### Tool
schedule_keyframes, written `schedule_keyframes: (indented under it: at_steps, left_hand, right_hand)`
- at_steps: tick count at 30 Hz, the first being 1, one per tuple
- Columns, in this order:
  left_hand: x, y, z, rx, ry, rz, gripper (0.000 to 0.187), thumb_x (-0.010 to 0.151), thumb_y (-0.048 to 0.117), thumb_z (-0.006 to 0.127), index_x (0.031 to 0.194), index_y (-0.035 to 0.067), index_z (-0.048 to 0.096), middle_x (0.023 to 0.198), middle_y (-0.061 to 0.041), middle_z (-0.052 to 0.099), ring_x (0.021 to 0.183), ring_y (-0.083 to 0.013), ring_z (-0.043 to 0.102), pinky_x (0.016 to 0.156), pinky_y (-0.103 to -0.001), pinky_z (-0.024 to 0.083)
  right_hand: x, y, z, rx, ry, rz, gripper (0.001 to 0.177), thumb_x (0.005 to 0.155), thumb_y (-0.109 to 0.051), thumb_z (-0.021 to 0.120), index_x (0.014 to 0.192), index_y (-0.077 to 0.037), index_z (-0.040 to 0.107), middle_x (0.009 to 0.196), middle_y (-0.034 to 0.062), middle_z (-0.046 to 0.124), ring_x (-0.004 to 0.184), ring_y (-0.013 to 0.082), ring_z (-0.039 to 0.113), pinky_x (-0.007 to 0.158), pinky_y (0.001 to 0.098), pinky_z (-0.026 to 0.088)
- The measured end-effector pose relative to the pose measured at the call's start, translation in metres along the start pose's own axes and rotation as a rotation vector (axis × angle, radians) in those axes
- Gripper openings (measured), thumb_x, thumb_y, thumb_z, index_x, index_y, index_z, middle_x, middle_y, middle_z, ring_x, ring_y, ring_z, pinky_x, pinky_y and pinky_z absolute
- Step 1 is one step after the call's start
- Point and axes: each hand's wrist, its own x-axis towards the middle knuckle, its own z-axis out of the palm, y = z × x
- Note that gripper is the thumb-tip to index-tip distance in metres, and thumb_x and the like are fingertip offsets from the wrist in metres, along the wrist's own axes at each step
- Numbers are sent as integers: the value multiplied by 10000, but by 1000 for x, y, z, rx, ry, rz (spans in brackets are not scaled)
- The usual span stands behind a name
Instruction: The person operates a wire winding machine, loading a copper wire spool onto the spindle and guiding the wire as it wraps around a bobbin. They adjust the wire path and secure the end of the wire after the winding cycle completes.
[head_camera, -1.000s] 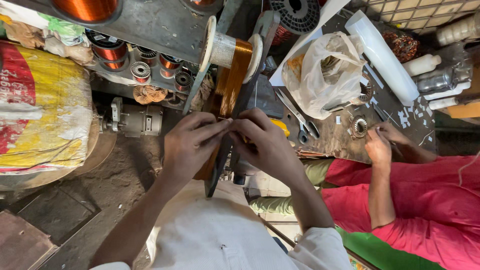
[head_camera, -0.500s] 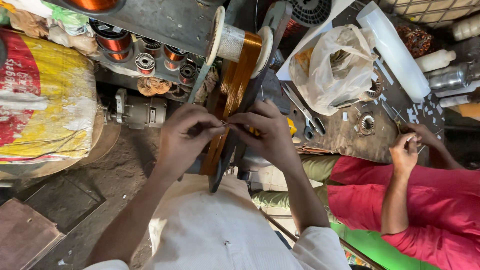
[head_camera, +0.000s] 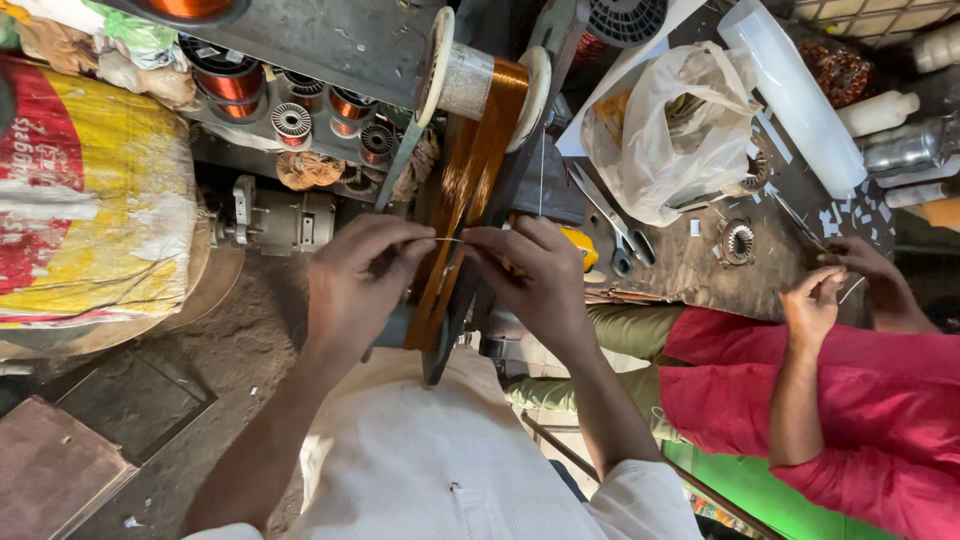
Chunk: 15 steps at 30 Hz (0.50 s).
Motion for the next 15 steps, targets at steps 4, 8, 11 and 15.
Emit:
schedule_keyframes:
  at_steps: [4,8,11,15]
  left_hand:
    - [-7,1,-4,-21,-128,-82,111,936,95,743,1027,31,752,968,-44,736,760,-121,708,641,-237,561]
    - [2,-7,4,-361,-183,-189,108,1002,101,696,1071,30,737,1019,-62,731,917,-133,706,791,-259,577]
    - [2,-4,14,-401,-161,-245,102,985,97,719,1060,36,752,1009,-69,737,916,-144,701,802,-271,572]
    - [-6,6,11,-137,-52,20,135,941,48,753,1075,30,758,1043,-78,739,941,-163,712,792,-294,580]
  right_hand:
    - [-6,0,-5,-30,-18,-13,248,849,-85,849,1083,-112,769,780,49,540,716,213,536,635,363,432]
    - [-10,-7,-3,-108,-43,-89,259,832,-103,845,1076,-115,761,829,36,584,758,234,544,663,372,458]
    - [-10,-13,-2,-114,-80,-114,274,832,-100,835,1089,-90,742,867,43,597,774,243,555,672,378,471]
    - [-11,-17,-3,34,-140,-78,275,855,-80,802,1103,-66,685,974,77,604,862,275,578,745,390,491]
